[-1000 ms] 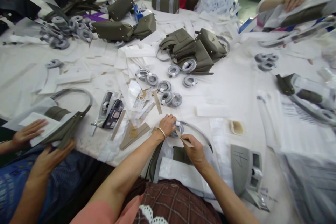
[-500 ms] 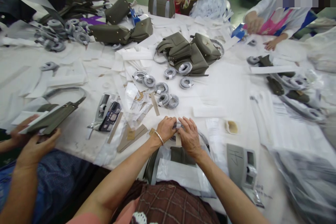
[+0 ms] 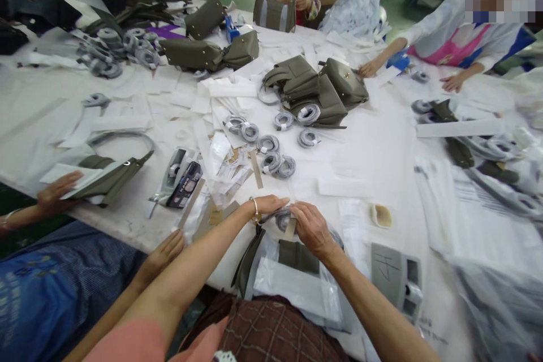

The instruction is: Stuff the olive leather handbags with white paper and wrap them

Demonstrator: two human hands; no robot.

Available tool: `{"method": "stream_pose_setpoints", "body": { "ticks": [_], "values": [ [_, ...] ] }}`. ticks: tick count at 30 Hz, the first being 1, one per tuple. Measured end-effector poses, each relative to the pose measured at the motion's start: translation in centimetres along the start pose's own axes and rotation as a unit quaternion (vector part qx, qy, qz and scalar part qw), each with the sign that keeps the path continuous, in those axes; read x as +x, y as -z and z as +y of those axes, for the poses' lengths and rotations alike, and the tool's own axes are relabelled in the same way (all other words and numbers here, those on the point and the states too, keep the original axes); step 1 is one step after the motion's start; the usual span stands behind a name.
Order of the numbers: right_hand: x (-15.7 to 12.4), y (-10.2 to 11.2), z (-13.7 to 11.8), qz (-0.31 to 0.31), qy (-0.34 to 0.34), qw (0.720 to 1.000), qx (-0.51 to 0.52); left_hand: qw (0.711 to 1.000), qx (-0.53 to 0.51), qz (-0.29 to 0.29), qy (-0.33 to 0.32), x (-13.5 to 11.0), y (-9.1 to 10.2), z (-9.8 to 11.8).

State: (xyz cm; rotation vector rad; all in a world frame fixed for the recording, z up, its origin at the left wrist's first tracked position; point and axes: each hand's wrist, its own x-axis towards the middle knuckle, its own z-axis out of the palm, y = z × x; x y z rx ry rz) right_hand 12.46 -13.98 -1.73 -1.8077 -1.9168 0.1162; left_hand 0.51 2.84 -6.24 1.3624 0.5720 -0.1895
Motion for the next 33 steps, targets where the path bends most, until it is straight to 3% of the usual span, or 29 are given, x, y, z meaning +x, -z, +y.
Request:
{"method": "stream_pose_setpoints", "body": {
  "ticks": [5,10,15,19,22,27,33],
  "values": [
    [-0.2,0.1,-0.4,-0.003,-0.002,1.000,0.017,0.995,-0.084,-0.033,0.035,0.8,-2.2,-0.3],
    [-0.2,0.9,-1.0,-0.017,0.006,0.999,0.026,0.994,-0.102,-0.014,0.039,0.4,-2.6,-0.1],
    [-0.1,1.3,-1.8,-0.026,-0.003,0.999,0.024,0.995,-0.049,0.082,0.009,-0.2,-3.2,-0.2],
    [0.4,1.0,-2.2,0.007,-0.116,0.990,0.074,0.985,-0.002,0.170,-0.026,-1.2,-4.2,-0.1],
    [0.9,0.8,-1.9,0.012,-0.222,0.964,0.146,0.979,0.016,0.198,-0.044,-1.9,-4.9,-0.1],
    [1.3,0.6,-0.6,-0.028,-0.376,0.891,0.253,0.981,0.013,0.181,-0.069,-2.9,-4.9,-0.1],
    [0.8,-0.3,-0.4,-0.011,-0.458,0.799,0.390,0.993,-0.011,0.063,-0.102,-4.1,-3.7,0.2]
  ]
}}
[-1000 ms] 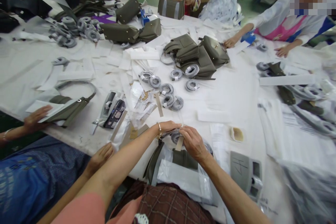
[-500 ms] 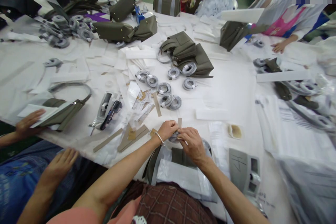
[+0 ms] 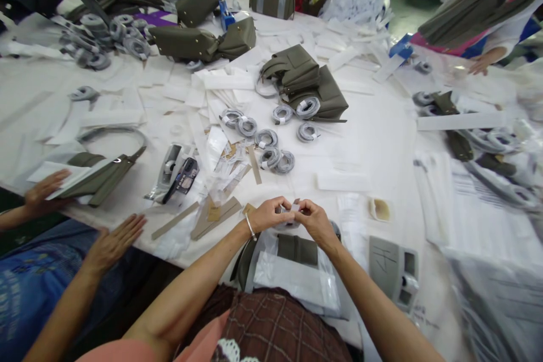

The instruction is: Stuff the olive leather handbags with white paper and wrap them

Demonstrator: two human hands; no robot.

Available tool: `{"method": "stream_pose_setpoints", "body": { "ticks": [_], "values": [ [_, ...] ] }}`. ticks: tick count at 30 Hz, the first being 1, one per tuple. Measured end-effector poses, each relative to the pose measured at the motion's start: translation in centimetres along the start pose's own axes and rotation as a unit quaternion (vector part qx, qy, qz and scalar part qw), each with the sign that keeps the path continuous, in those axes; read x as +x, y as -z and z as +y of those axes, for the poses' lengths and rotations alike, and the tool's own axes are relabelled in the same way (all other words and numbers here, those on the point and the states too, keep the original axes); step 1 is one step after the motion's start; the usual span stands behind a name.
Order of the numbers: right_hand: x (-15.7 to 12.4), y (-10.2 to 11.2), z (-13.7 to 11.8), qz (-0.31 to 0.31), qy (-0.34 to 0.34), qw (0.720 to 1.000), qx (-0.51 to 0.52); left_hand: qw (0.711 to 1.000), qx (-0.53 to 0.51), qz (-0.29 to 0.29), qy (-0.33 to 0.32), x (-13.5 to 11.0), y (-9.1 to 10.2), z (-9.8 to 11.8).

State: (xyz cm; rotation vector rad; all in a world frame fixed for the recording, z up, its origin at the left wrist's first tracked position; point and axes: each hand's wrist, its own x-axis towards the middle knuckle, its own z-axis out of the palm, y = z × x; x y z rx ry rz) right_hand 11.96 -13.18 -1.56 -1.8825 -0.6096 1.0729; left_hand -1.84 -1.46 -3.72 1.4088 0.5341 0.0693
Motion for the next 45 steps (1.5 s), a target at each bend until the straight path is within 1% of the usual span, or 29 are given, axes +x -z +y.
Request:
{"method": "stream_pose_setpoints", "body": {
  "ticks": [2,5,8,10,12,15,18,22,24,26,28,30,32,36,38,40,42,45],
  "values": [
    [-0.1,-0.1,0.2,-0.005,-0.029,0.999,0.030,1.000,0.013,-0.012,0.002,-0.2,0.1,0.1],
    [-0.1,0.2,0.3,-0.011,-0.053,0.997,0.058,1.000,0.017,0.020,0.013,-0.3,-0.3,0.2],
    [0.1,0.9,0.6,-0.056,-0.073,0.994,0.051,0.999,0.016,0.037,0.027,-0.3,-0.9,0.0],
    [0.3,1.5,0.7,-0.087,-0.077,0.993,0.016,0.999,0.023,0.038,0.029,-0.2,-1.1,-0.2],
    [0.4,1.9,0.7,-0.102,-0.075,0.991,-0.035,0.998,0.042,0.041,0.033,0.0,-1.1,-0.5],
    [0.6,2.1,-0.2,-0.110,-0.034,0.983,-0.143,0.992,0.103,0.022,0.067,0.4,-1.0,-0.8],
    [0.8,2.2,-1.7,-0.145,0.021,0.956,-0.253,0.984,0.145,-0.023,0.101,0.9,-0.9,-1.0],
    [1.0,2.2,-2.9,-0.200,0.089,0.911,-0.348,0.984,0.130,-0.058,0.106,1.1,-0.5,-1.2],
    [1.1,2.2,-2.9,-0.208,0.141,0.885,-0.392,0.988,0.086,-0.068,0.109,1.2,-0.4,-1.5],
    [1.2,2.1,-2.7,-0.210,0.191,0.850,-0.444,0.991,0.016,-0.064,0.119,1.3,-0.3,-1.9],
    [1.5,2.0,-2.6,-0.207,0.222,0.820,-0.485,0.989,-0.048,-0.044,0.130,1.5,-0.4,-2.3],
    [1.6,1.9,-2.4,-0.194,0.238,0.803,-0.511,0.987,-0.078,-0.021,0.140,1.7,-0.7,-2.6],
    [1.6,1.9,-2.1,-0.165,0.261,0.797,-0.519,0.983,-0.108,0.000,0.150,1.9,-0.9,-2.8],
    [0.6,1.7,-1.1,-0.047,0.354,0.800,-0.483,0.972,-0.171,0.017,0.163,2.2,-1.1,-2.8],
    [-0.3,1.5,-0.6,-0.005,0.383,0.800,-0.463,0.966,-0.199,0.016,0.166,2.2,-0.9,-2.8],
    [-1.3,1.2,-0.3,0.005,0.382,0.796,-0.470,0.960,-0.224,0.011,0.169,2.1,-0.6,-2.8],
    [-2.2,0.9,-0.1,0.007,0.364,0.791,-0.491,0.955,-0.240,0.000,0.172,2.0,-0.1,-2.7],
    [-3.4,0.3,0.4,0.025,0.340,0.787,-0.515,0.947,-0.264,-0.024,0.179,1.8,0.3,-2.4]
  ]
}}
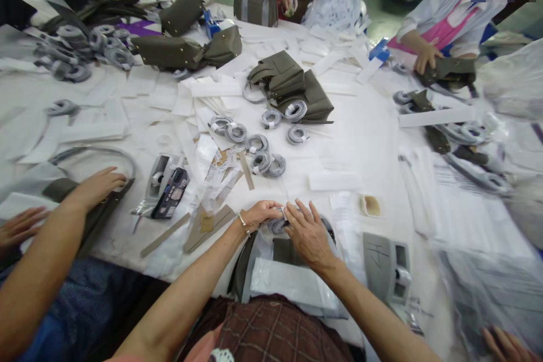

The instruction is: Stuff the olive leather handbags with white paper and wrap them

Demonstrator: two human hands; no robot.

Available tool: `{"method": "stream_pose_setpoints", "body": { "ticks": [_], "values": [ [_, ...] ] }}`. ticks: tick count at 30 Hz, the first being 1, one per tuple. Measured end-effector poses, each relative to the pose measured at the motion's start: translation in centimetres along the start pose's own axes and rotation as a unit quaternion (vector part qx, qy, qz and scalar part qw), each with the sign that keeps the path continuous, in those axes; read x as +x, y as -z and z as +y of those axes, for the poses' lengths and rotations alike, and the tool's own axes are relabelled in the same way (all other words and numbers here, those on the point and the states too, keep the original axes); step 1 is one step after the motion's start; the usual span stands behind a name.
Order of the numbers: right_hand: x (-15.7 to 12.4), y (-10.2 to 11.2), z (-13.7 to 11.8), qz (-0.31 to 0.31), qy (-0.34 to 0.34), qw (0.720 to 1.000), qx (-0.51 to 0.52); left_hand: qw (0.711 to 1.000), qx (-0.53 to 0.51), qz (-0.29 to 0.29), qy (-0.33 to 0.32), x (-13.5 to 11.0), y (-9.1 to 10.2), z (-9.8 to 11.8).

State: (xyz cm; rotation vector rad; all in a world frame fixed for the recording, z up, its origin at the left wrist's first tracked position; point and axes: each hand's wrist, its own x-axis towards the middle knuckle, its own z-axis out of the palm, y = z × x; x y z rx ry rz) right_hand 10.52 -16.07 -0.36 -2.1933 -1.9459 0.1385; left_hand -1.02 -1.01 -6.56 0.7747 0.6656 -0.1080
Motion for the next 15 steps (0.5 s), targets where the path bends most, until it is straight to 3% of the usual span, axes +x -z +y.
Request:
{"method": "stream_pose_setpoints", "body": {
  "ticks": [4,9,12,15],
  "values": [
    [-0.9,-0.4,-1.7,0.008,-0.045,0.999,0.002,0.999,-0.046,-0.004,0.007,-0.4,-0.7,0.0],
    [-2.4,0.3,-2.1,0.035,-0.115,0.992,0.042,1.000,-0.001,0.018,0.021,-0.4,-1.1,0.2],
    [-6.7,2.0,0.1,0.100,-0.169,0.979,0.058,0.998,0.037,0.042,0.028,-0.4,-1.0,0.8],
    [-14.2,4.8,3.6,0.152,-0.299,0.940,0.071,0.996,0.050,0.059,0.038,-0.7,-1.1,1.2]
  ]
}}
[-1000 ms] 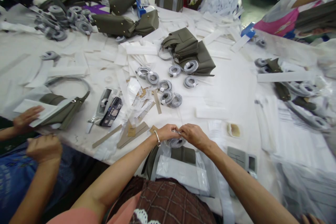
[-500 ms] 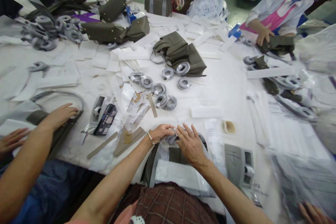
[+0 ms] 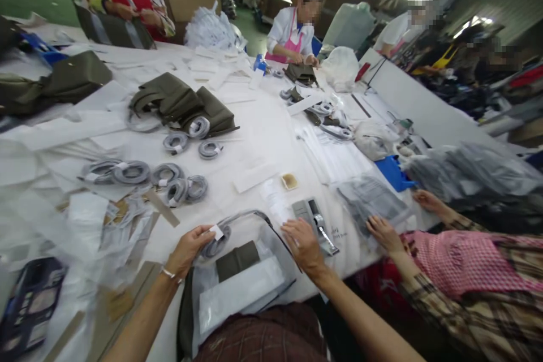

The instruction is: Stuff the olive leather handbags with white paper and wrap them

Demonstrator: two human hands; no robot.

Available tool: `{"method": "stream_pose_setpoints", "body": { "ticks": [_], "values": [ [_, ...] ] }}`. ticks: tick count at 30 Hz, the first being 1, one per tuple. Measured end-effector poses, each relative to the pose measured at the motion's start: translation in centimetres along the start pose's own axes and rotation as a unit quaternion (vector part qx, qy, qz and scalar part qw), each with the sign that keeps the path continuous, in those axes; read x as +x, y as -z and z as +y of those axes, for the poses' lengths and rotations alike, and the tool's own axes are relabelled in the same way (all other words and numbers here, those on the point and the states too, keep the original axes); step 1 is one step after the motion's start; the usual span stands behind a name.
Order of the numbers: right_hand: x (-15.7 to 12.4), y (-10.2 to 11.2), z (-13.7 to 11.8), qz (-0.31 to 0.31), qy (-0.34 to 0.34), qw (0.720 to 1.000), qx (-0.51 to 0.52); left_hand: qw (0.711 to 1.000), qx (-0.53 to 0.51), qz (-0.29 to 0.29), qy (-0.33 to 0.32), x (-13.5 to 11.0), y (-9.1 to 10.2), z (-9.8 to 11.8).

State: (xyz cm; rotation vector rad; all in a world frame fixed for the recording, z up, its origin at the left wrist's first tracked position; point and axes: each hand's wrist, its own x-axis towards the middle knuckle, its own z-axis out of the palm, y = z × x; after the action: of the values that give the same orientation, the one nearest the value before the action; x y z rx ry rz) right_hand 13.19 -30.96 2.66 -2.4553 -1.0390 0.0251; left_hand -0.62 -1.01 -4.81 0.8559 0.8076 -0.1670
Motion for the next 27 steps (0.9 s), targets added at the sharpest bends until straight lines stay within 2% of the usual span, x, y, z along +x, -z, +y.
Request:
{"method": "stream_pose_setpoints", "body": {
  "ticks": [2,4,7,11,14,17,20,24,27],
  "values": [
    [-2.3,3.9,4.4,0.010,-0.163,0.986,0.025,1.000,-0.003,0.011,0.006,-0.3,-0.2,0.2],
    [-4.2,7.0,8.1,-0.002,-0.336,0.939,0.073,1.000,-0.009,0.024,0.008,-0.6,-0.6,0.3],
    [-6.1,9.5,11.2,-0.043,-0.430,0.892,0.135,0.999,-0.016,0.040,0.008,-1.0,-1.0,0.6],
    [-7.2,9.2,12.0,-0.097,-0.458,0.853,0.231,0.998,-0.020,0.062,0.001,-1.6,-1.2,1.0],
    [-7.1,8.1,11.9,-0.089,-0.466,0.839,0.268,0.997,-0.016,0.070,-0.003,-2.0,-1.2,1.0],
    [-6.7,7.5,11.6,-0.065,-0.464,0.838,0.280,0.997,-0.017,0.072,-0.010,-2.3,-1.3,0.9],
    [-6.8,7.9,10.9,-0.030,-0.446,0.846,0.291,0.997,-0.019,0.075,-0.018,-2.4,-1.2,0.8],
    [-8.5,9.3,9.8,0.021,-0.431,0.855,0.287,0.997,-0.021,0.074,-0.021,-2.4,-1.1,0.7],
    [-10.1,9.3,9.8,0.039,-0.448,0.853,0.265,0.997,-0.017,0.068,-0.026,-2.2,-0.9,0.5]
  ]
}}
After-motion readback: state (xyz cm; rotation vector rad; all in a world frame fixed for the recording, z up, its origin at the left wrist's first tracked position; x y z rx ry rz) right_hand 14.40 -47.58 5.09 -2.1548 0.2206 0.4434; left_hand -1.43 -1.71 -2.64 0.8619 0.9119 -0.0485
